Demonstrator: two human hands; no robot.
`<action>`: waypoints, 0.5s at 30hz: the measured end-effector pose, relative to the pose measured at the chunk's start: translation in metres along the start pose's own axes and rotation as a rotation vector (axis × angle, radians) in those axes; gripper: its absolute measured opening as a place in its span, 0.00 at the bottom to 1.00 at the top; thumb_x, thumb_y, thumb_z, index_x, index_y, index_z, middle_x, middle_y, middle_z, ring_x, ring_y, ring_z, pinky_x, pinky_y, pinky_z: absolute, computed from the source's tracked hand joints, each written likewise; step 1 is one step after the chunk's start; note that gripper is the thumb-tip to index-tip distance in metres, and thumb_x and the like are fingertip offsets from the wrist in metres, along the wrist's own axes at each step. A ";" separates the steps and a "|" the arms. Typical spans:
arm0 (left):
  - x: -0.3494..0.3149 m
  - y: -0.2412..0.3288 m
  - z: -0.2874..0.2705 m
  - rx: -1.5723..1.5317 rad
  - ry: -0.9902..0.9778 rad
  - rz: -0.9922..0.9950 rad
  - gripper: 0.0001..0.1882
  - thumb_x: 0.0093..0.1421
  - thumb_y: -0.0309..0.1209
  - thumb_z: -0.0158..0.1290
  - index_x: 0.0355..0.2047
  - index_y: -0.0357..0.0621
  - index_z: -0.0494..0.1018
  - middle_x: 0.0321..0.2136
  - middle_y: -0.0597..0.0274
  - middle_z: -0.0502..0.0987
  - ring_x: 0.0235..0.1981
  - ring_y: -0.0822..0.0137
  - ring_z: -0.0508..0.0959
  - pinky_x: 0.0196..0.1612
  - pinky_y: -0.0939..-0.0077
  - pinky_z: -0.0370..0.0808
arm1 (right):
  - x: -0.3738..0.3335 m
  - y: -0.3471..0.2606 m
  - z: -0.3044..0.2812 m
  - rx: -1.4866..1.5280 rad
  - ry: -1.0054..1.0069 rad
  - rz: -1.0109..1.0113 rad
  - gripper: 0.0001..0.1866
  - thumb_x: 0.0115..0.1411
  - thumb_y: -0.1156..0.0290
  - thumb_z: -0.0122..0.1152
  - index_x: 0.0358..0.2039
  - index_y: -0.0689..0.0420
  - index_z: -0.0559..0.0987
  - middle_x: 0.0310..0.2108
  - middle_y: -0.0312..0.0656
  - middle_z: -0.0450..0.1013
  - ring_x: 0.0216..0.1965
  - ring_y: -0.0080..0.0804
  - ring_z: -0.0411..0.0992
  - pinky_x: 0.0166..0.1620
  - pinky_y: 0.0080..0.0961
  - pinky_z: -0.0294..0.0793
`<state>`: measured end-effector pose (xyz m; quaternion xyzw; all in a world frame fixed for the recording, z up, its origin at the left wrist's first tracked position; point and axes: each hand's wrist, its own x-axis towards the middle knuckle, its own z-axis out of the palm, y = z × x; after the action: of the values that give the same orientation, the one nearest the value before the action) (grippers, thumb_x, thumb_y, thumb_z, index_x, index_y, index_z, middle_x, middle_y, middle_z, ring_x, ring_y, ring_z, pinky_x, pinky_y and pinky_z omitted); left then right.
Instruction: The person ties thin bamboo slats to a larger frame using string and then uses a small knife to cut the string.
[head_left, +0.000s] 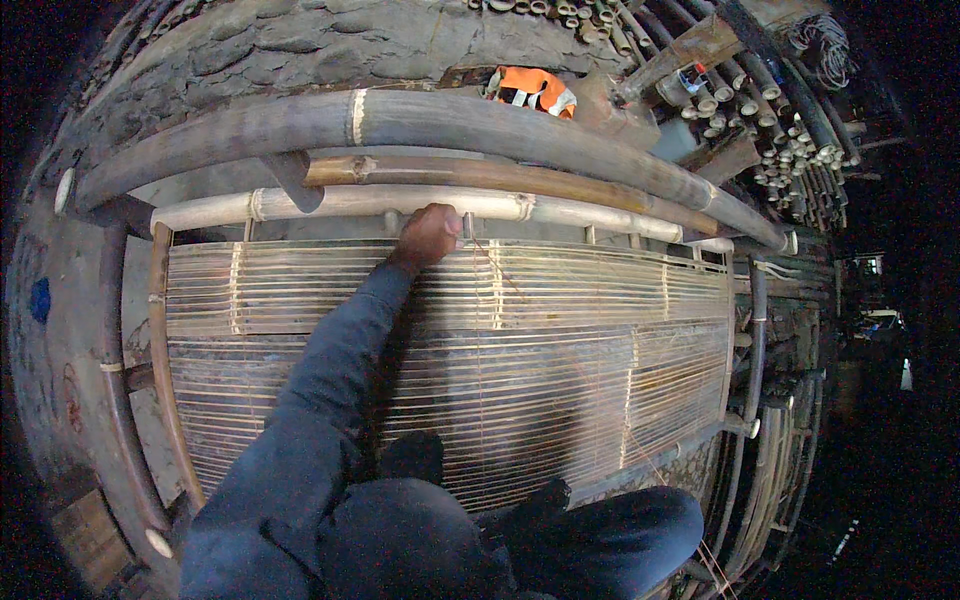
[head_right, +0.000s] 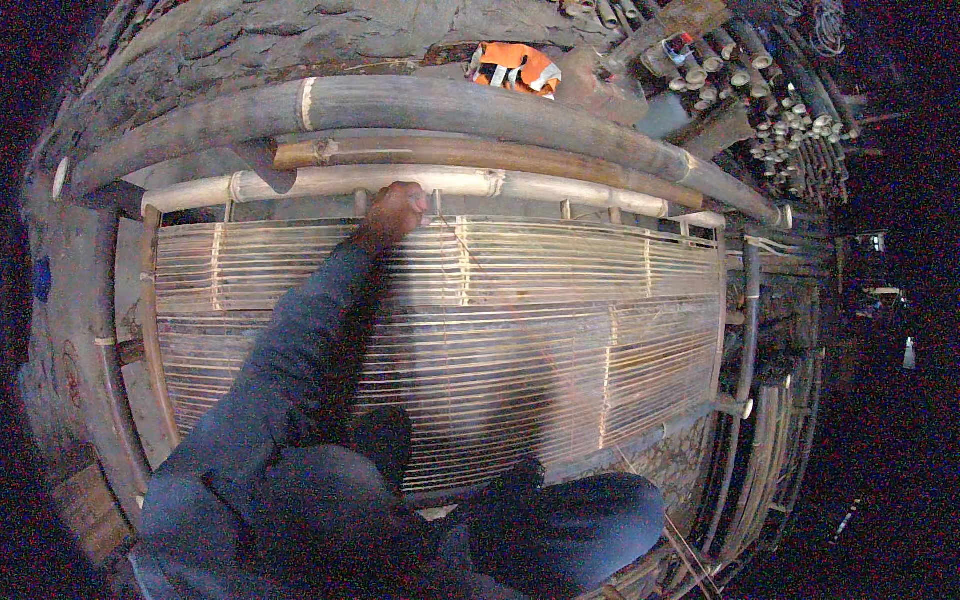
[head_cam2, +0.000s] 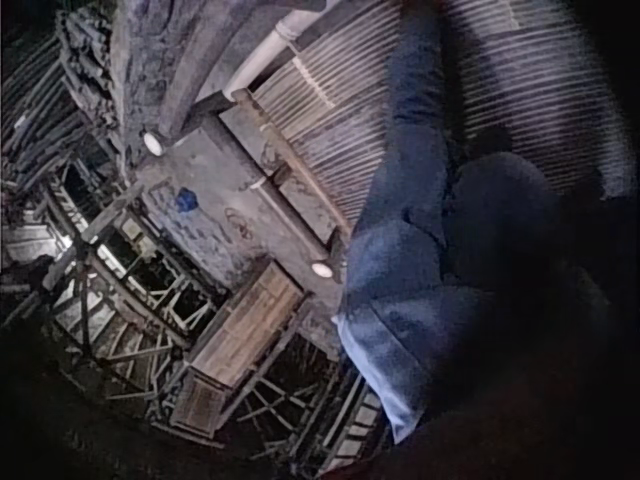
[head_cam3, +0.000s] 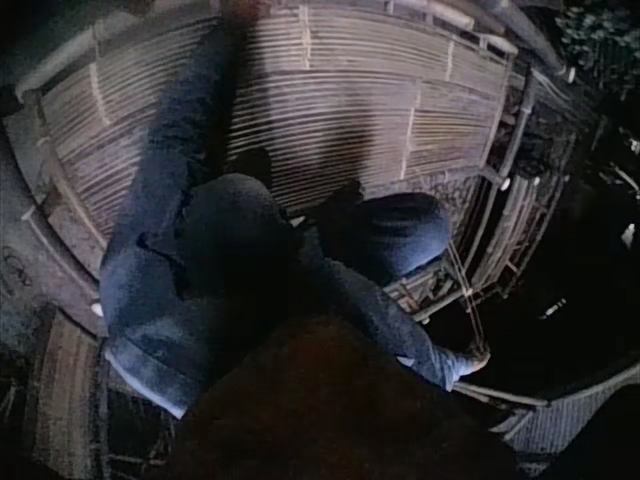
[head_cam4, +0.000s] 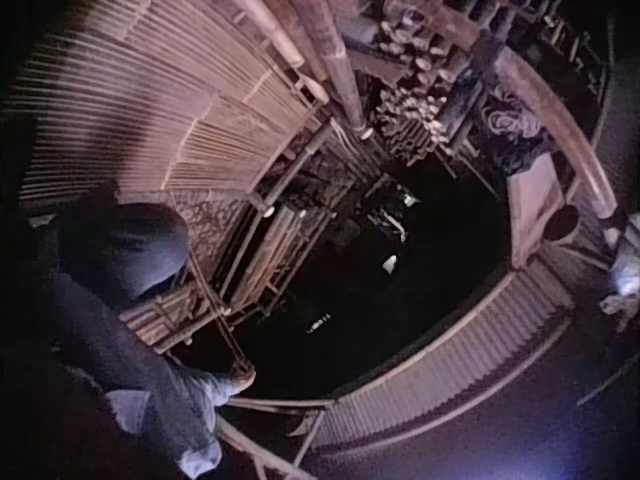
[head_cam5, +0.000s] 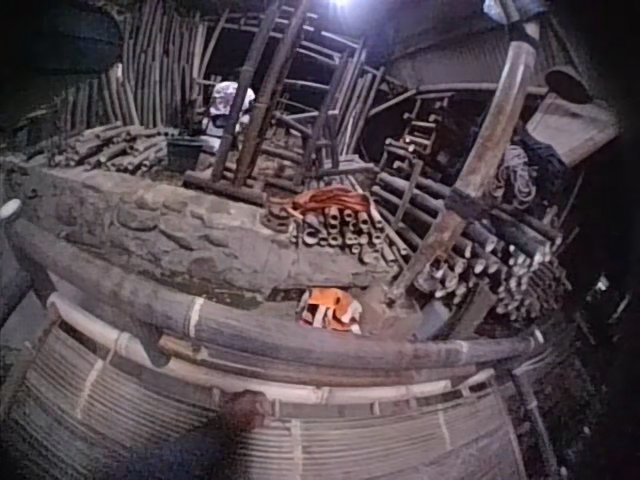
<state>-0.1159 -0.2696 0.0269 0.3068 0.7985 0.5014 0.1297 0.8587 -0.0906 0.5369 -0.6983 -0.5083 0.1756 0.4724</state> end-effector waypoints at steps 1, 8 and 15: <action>-0.001 -0.001 0.001 0.042 0.035 0.042 0.13 0.41 0.30 0.70 0.26 0.44 0.77 0.25 0.53 0.79 0.31 0.54 0.81 0.37 0.61 0.77 | 0.001 -0.002 -0.006 -0.005 0.007 -0.011 0.18 0.60 0.58 0.61 0.39 0.62 0.78 0.38 0.49 0.78 0.39 0.46 0.77 0.40 0.40 0.76; 0.003 -0.013 0.003 -0.019 -0.004 -0.013 0.13 0.41 0.30 0.70 0.25 0.44 0.76 0.26 0.50 0.79 0.31 0.50 0.81 0.38 0.58 0.77 | 0.009 -0.017 -0.069 -0.075 0.040 -0.069 0.18 0.57 0.57 0.63 0.36 0.61 0.79 0.36 0.50 0.78 0.36 0.48 0.78 0.34 0.42 0.77; 0.003 0.008 -0.007 0.204 -0.095 -0.015 0.10 0.48 0.29 0.64 0.31 0.44 0.77 0.34 0.51 0.81 0.42 0.47 0.79 0.46 0.57 0.76 | 0.012 -0.050 -0.136 -0.352 0.134 -0.231 0.18 0.54 0.56 0.65 0.33 0.59 0.79 0.33 0.50 0.79 0.33 0.50 0.79 0.29 0.44 0.78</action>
<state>-0.1193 -0.2701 0.0371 0.3358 0.8407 0.4014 0.1391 0.9351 -0.1437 0.6489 -0.7174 -0.5751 -0.0178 0.3927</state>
